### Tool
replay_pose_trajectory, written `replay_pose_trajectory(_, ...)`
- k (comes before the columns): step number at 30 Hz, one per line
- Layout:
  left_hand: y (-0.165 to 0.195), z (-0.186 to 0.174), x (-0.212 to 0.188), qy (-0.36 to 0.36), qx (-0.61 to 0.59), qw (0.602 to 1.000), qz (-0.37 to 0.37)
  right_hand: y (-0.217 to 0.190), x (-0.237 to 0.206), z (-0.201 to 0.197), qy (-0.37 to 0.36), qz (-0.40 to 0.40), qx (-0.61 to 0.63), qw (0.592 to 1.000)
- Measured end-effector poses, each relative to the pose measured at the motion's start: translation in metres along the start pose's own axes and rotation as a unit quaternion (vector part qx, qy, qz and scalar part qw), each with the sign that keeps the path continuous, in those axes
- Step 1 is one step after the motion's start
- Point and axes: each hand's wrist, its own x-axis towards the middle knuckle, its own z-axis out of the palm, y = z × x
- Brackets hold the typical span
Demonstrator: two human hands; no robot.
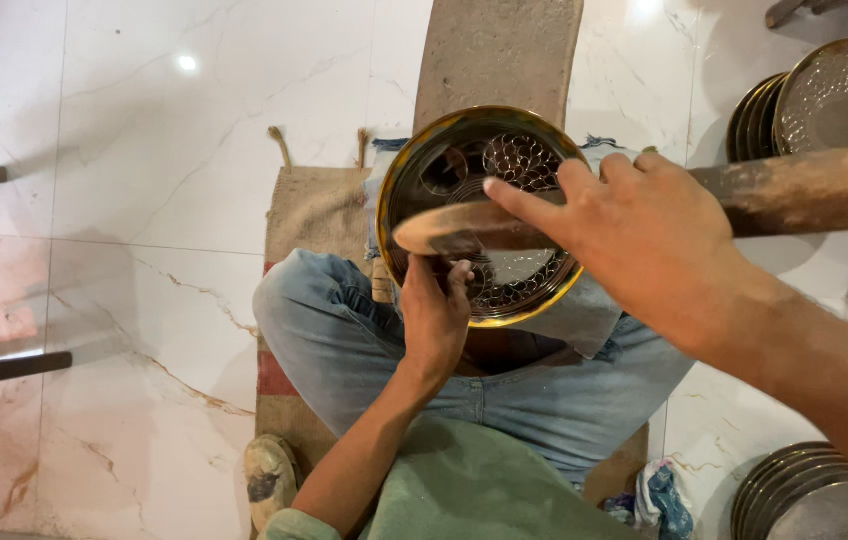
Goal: The person sits cross-legged on the floor with a decorative brass-rimmed metal tray on their lap. They hold a small punch against the tray's embossed pattern with one hand and repeatedly strike it with a wooden mallet held in the other hand, working across the raised design.
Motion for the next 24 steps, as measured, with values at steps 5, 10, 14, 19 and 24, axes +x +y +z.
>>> replay_pose_trajectory(5, 0.006, -0.003, 0.012, -0.059, 0.009, 0.998, 0.031, 0.005, -0.012, 0.002, -0.114, 0.085, 0.002, 0.990)
replay_pose_trajectory(10, 0.007, -0.010, 0.025, -0.160, 0.006, 0.982, 0.103, 0.015, -0.043, 0.018, -0.101, 0.147, 0.015, 0.984)
replay_pose_trajectory(14, 0.003, -0.012, 0.036, -0.246, -0.003, 0.956, 0.159, 0.014, -0.069, 0.050, 0.010, 0.230, 0.162, 0.960)
replay_pose_trajectory(19, 0.000, -0.006, 0.057, -0.326, 0.026, 0.915, 0.235, 0.001, -0.102, 0.093, 0.036, 0.404, 0.335, 0.850)
replay_pose_trajectory(24, 0.005, 0.001, 0.078, -0.462, 0.047, 0.838, 0.285, -0.026, -0.143, 0.146, 0.121, 0.380, 0.314, 0.861)
